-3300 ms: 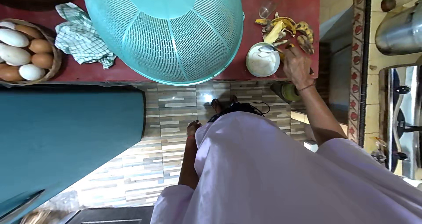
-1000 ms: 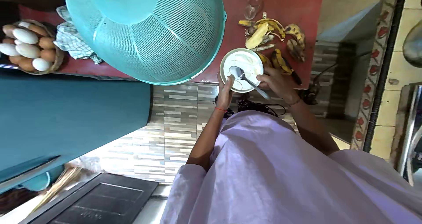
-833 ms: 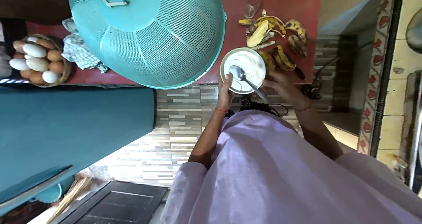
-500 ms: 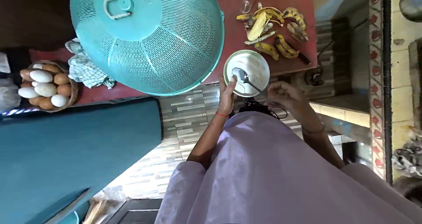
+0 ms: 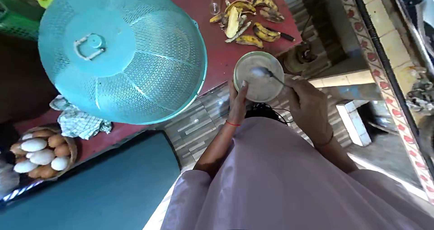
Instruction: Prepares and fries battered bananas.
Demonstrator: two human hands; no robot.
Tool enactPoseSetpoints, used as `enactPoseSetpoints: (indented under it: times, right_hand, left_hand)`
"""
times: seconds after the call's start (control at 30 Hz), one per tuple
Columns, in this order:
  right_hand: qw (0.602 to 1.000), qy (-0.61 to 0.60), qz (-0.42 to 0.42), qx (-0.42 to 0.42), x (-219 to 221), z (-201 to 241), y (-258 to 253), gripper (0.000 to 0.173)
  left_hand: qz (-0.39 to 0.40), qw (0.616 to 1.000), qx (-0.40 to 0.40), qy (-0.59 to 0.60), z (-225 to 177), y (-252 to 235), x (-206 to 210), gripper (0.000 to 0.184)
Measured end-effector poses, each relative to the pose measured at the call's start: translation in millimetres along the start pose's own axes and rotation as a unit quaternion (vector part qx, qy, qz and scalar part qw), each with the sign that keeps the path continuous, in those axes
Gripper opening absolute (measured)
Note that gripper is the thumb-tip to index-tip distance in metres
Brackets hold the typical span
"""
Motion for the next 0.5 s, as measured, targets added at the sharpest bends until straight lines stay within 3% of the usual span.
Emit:
enactPoseSetpoints:
  times: [0.1, 0.33, 0.5]
  right_hand:
    - [0.996, 0.061, -0.046, 0.041, -6.8, -10.1, 11.3, 0.026]
    - [0.983, 0.117, -0.041, 0.133, -5.8, -51.7, 29.0, 0.033]
    - [0.986, 0.11, -0.046, 0.117, -19.0, -100.8, 48.7, 0.033]
  left_hand:
    - [0.014, 0.999, -0.011, -0.033, 1.1, 3.6, 13.4, 0.064]
    - [0.062, 0.997, -0.024, -0.048, 16.4, -4.8, 62.5, 0.07]
    - [0.082, 0.993, -0.037, -0.074, 38.0, -12.9, 117.6, 0.071]
Point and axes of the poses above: each hand's wrist, its own y-axis away from the middle knuckle, its own x-axis out of the palm, z = x × y, the point moved 2 cm from there along -y, towards the middle knuckle, and after that the axes turned 12 degrees about -x, right-handed, at the moved point
